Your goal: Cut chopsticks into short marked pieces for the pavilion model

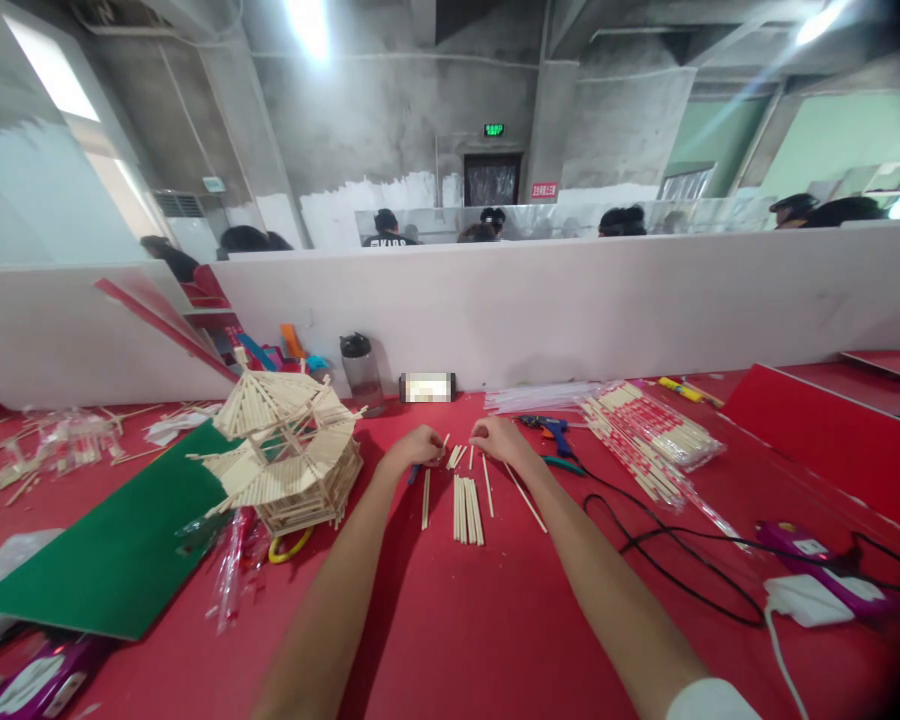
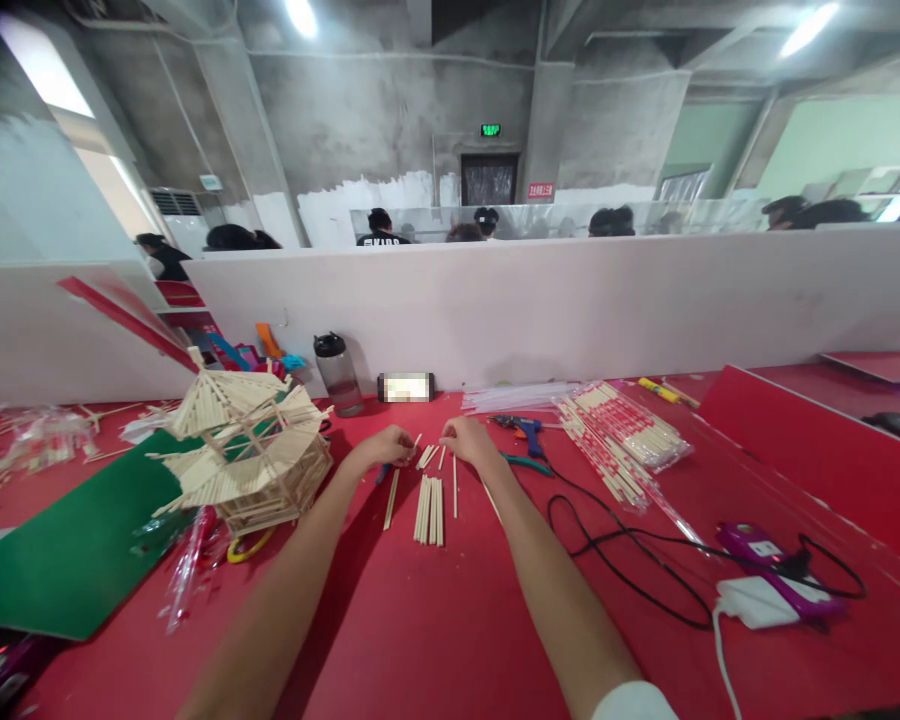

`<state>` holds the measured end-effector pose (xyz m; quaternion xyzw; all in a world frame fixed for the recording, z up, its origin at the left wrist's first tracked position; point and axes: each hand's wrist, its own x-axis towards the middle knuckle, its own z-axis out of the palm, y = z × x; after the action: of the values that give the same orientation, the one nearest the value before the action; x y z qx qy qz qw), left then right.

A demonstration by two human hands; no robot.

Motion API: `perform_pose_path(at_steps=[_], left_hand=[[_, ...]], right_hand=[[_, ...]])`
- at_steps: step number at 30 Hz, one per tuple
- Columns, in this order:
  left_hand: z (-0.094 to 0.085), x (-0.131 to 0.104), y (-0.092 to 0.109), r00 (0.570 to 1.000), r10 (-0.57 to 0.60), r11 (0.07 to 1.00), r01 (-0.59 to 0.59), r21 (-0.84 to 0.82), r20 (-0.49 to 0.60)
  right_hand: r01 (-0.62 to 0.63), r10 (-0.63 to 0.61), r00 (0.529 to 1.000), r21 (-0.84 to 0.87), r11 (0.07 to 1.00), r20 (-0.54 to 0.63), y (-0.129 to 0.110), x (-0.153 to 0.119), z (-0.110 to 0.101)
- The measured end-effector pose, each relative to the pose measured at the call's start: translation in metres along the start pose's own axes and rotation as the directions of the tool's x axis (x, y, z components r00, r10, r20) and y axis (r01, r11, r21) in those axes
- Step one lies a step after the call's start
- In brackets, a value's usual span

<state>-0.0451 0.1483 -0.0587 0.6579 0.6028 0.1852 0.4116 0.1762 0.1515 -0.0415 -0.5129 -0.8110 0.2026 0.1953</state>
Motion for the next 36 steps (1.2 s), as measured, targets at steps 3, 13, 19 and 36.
perform_pose_path(at_steps=[3,13,19,36], left_hand=[[-0.001,0.003,0.000,1.000,0.017,1.000,-0.017,0.021,-0.006],[-0.001,-0.002,0.005,0.992,0.096,0.984,-0.081,0.157,-0.087],[0.006,0.002,0.006,0.986,0.094,0.957,-0.051,0.285,-0.136],[0.007,-0.009,0.013,0.987,0.110,0.860,-0.034,0.510,-0.121]], right_hand=[[-0.093,0.111,0.975,-0.101,0.991,0.194,0.002,-0.009,-0.016],[-0.209,0.325,0.834,-0.291,0.934,0.445,-0.033,-0.024,-0.006],[-0.158,0.261,0.936,-0.379,0.912,0.237,-0.032,-0.015,0.002],[0.069,0.006,0.970,-0.299,0.952,0.243,-0.008,-0.003,0.014]])
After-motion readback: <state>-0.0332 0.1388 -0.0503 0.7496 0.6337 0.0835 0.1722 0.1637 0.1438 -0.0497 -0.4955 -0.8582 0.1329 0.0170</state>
